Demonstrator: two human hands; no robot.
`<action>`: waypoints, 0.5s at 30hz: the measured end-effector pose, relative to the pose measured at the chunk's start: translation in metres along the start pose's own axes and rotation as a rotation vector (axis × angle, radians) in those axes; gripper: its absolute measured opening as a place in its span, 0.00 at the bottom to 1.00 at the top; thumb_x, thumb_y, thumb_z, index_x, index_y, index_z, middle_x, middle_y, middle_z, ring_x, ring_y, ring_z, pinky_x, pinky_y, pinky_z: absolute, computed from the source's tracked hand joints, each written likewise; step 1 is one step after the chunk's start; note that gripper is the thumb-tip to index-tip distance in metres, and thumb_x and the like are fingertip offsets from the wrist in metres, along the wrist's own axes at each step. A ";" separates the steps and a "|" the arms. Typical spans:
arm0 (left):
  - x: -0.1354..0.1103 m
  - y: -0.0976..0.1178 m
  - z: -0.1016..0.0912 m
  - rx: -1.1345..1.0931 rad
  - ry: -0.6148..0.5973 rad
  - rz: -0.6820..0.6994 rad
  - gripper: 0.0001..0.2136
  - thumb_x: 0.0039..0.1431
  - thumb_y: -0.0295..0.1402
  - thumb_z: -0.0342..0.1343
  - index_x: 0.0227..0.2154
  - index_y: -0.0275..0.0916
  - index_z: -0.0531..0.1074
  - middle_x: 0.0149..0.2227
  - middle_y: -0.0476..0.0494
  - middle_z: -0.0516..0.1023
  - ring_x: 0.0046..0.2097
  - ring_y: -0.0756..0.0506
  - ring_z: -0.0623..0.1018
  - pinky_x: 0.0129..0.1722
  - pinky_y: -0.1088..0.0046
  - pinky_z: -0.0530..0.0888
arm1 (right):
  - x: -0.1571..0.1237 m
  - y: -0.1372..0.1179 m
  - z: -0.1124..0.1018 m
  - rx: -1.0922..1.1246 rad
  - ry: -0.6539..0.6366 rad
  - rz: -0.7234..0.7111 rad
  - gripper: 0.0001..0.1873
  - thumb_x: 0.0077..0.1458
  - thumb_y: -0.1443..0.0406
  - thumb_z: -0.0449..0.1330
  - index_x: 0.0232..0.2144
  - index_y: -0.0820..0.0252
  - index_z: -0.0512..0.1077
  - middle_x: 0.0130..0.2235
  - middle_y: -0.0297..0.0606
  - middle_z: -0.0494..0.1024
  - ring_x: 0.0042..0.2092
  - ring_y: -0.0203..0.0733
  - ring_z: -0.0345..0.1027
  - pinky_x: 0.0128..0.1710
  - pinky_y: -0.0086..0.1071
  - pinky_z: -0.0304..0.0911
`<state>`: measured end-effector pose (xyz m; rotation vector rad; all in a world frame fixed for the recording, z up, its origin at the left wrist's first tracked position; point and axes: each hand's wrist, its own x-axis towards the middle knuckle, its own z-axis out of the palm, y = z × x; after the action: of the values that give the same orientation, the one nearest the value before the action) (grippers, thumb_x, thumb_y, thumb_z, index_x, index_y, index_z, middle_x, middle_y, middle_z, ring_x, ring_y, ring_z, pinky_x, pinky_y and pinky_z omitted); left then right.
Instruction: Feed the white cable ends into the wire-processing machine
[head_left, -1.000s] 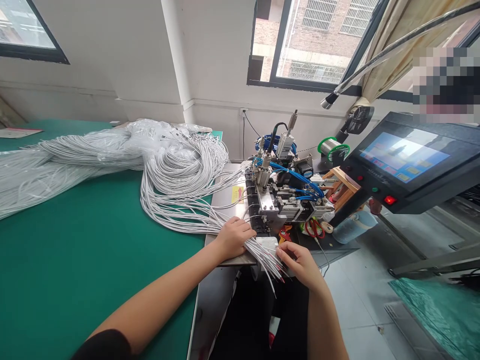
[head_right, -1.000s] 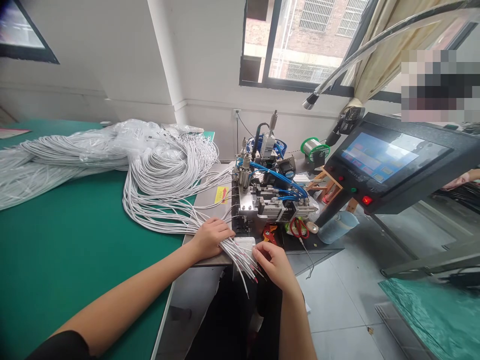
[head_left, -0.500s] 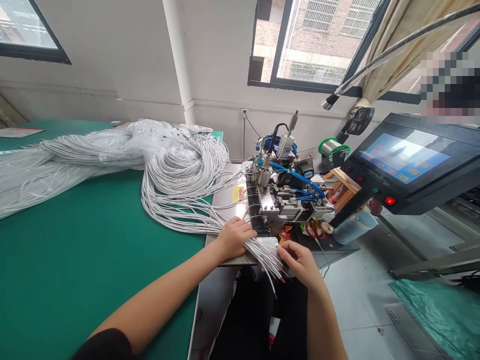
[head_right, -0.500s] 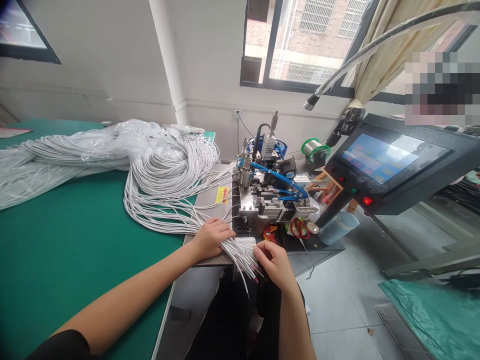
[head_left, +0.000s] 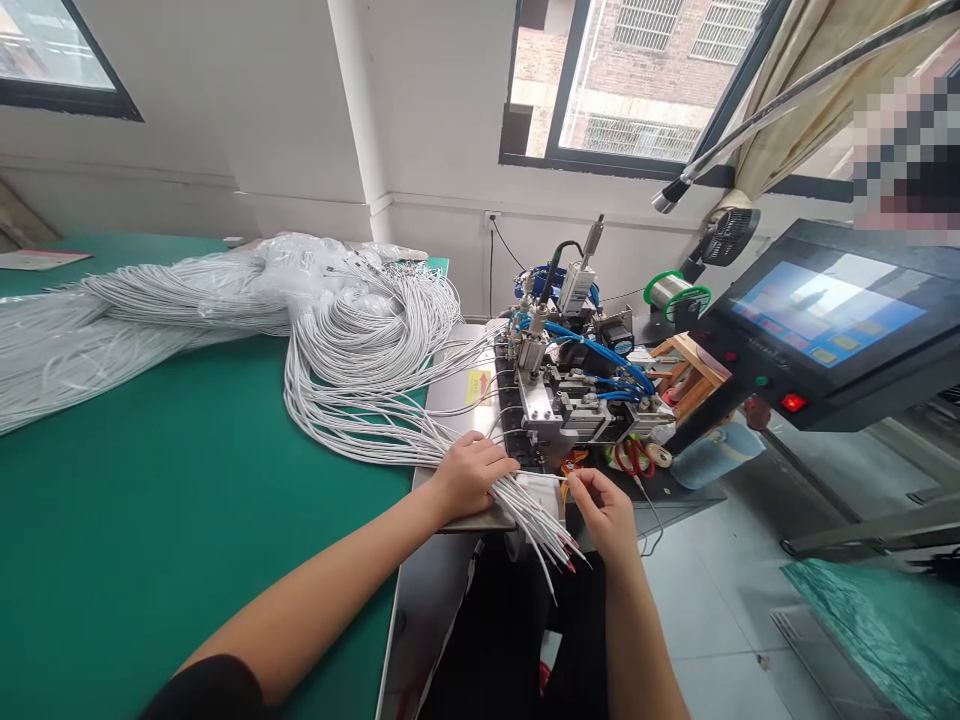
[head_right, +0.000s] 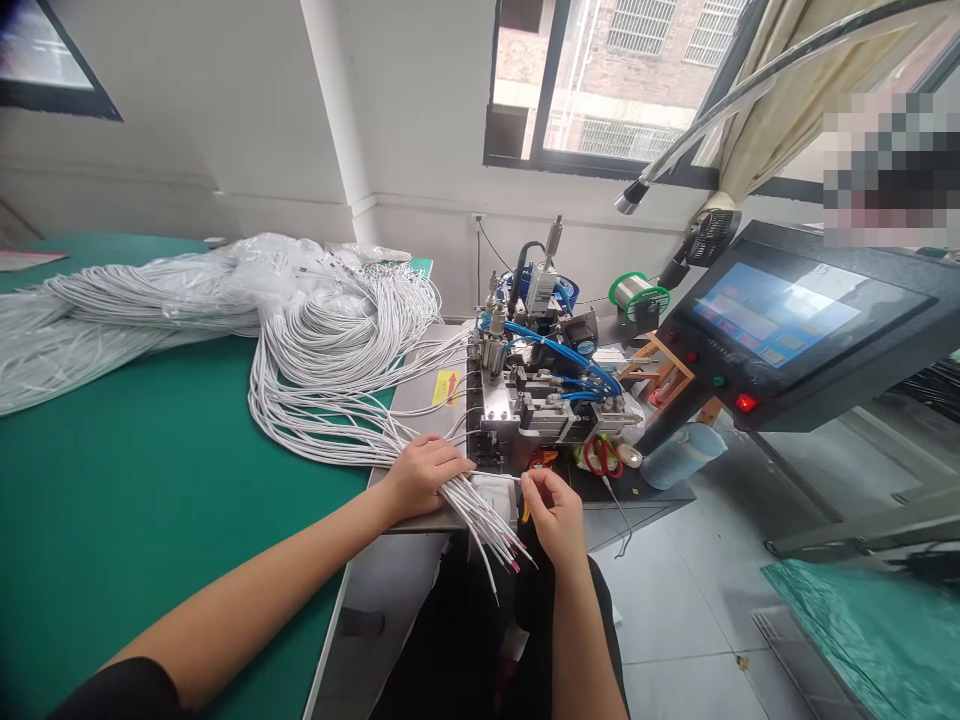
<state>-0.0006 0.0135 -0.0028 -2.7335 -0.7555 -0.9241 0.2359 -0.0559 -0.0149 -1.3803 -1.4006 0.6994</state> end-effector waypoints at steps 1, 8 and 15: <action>0.000 0.000 -0.001 -0.003 0.013 -0.004 0.10 0.56 0.27 0.51 0.39 0.42 0.73 0.32 0.48 0.78 0.35 0.48 0.75 0.44 0.68 0.66 | 0.001 0.000 0.001 0.009 0.014 0.002 0.14 0.57 0.55 0.58 0.30 0.59 0.72 0.27 0.34 0.70 0.27 0.37 0.62 0.27 0.29 0.59; 0.001 0.002 -0.006 0.016 0.063 0.012 0.17 0.51 0.24 0.50 0.45 0.40 0.71 0.36 0.46 0.79 0.37 0.47 0.76 0.43 0.66 0.66 | 0.018 -0.010 0.008 0.132 0.054 0.035 0.15 0.55 0.53 0.60 0.30 0.60 0.71 0.26 0.34 0.69 0.28 0.37 0.61 0.27 0.29 0.58; 0.001 0.003 -0.001 0.040 0.058 0.037 0.17 0.53 0.24 0.49 0.46 0.39 0.70 0.33 0.47 0.79 0.35 0.48 0.76 0.42 0.67 0.67 | 0.033 -0.024 0.021 0.300 0.042 -0.018 0.14 0.55 0.53 0.61 0.29 0.59 0.71 0.26 0.33 0.67 0.27 0.35 0.58 0.25 0.29 0.55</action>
<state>0.0005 0.0111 -0.0015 -2.6646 -0.7031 -0.9661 0.2134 -0.0241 0.0083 -1.1384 -1.2167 0.8272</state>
